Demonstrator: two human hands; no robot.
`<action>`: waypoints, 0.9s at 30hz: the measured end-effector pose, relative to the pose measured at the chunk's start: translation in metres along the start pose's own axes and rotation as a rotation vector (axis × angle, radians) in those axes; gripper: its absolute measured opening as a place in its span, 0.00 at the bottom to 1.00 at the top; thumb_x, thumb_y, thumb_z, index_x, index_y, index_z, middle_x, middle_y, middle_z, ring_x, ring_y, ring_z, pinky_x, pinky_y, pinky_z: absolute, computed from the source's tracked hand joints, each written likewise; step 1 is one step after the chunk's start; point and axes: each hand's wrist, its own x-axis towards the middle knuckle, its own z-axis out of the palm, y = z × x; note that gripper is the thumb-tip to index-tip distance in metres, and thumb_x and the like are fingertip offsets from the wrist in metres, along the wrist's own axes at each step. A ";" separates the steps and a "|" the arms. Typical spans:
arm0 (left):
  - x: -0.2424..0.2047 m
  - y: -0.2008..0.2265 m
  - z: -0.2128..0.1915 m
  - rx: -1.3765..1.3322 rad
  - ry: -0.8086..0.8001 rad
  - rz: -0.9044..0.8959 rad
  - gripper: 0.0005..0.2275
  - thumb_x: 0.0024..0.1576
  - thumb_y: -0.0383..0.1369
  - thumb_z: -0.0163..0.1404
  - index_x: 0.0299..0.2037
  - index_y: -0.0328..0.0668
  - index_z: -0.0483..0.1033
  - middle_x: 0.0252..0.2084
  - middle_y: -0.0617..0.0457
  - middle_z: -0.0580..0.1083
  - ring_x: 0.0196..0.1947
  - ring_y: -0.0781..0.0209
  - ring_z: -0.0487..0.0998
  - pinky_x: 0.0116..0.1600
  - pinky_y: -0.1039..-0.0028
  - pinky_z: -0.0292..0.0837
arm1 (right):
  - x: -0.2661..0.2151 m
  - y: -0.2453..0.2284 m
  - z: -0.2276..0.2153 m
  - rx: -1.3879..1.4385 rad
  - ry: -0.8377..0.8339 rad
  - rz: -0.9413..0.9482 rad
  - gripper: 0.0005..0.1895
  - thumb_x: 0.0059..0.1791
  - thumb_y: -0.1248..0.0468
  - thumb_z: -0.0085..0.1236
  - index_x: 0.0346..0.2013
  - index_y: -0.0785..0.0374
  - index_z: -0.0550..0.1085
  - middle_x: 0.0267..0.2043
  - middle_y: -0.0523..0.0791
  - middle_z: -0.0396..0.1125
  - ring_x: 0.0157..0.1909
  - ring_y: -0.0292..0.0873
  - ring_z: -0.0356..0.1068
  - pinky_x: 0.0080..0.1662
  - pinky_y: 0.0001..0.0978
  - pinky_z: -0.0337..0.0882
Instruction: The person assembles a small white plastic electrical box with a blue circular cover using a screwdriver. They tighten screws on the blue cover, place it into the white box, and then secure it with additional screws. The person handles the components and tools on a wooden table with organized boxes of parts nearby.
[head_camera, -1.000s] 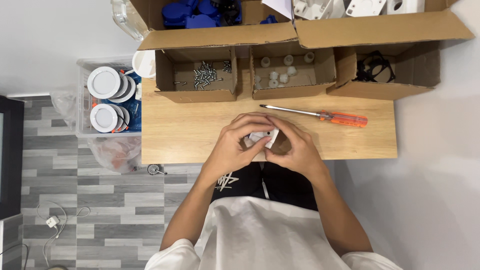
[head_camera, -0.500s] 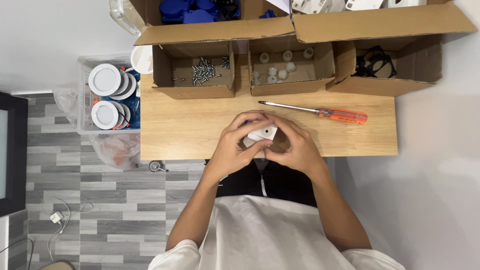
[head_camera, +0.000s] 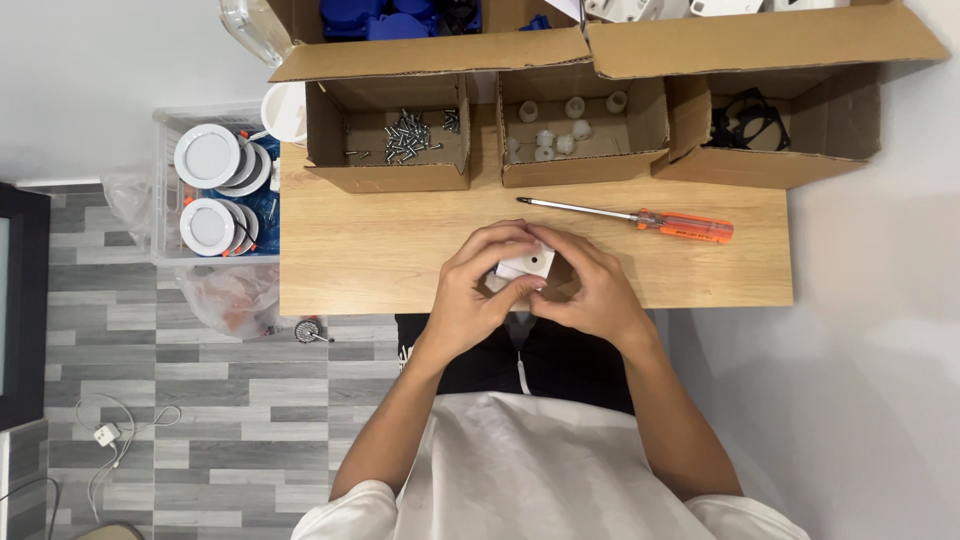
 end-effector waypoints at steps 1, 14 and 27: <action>-0.001 -0.001 0.000 0.001 0.002 -0.001 0.11 0.56 0.27 0.68 0.47 0.40 0.84 0.54 0.49 0.81 0.67 0.42 0.79 0.69 0.52 0.76 | 0.000 -0.001 0.000 0.002 -0.002 0.000 0.43 0.35 0.68 0.80 0.66 0.67 0.77 0.59 0.53 0.78 0.60 0.56 0.78 0.61 0.48 0.78; -0.001 -0.001 -0.004 -0.007 0.001 -0.042 0.12 0.54 0.31 0.70 0.43 0.42 0.80 0.52 0.49 0.82 0.65 0.44 0.81 0.67 0.55 0.78 | 0.000 -0.002 -0.001 0.000 -0.007 -0.012 0.43 0.34 0.69 0.81 0.65 0.68 0.77 0.57 0.54 0.78 0.59 0.58 0.79 0.60 0.49 0.78; 0.019 0.002 -0.025 0.163 -0.210 0.203 0.11 0.62 0.26 0.61 0.54 0.45 0.84 0.51 0.49 0.84 0.61 0.42 0.83 0.65 0.51 0.77 | 0.001 -0.001 -0.001 -0.001 -0.011 -0.035 0.40 0.37 0.67 0.82 0.63 0.71 0.77 0.57 0.55 0.78 0.60 0.59 0.78 0.60 0.50 0.78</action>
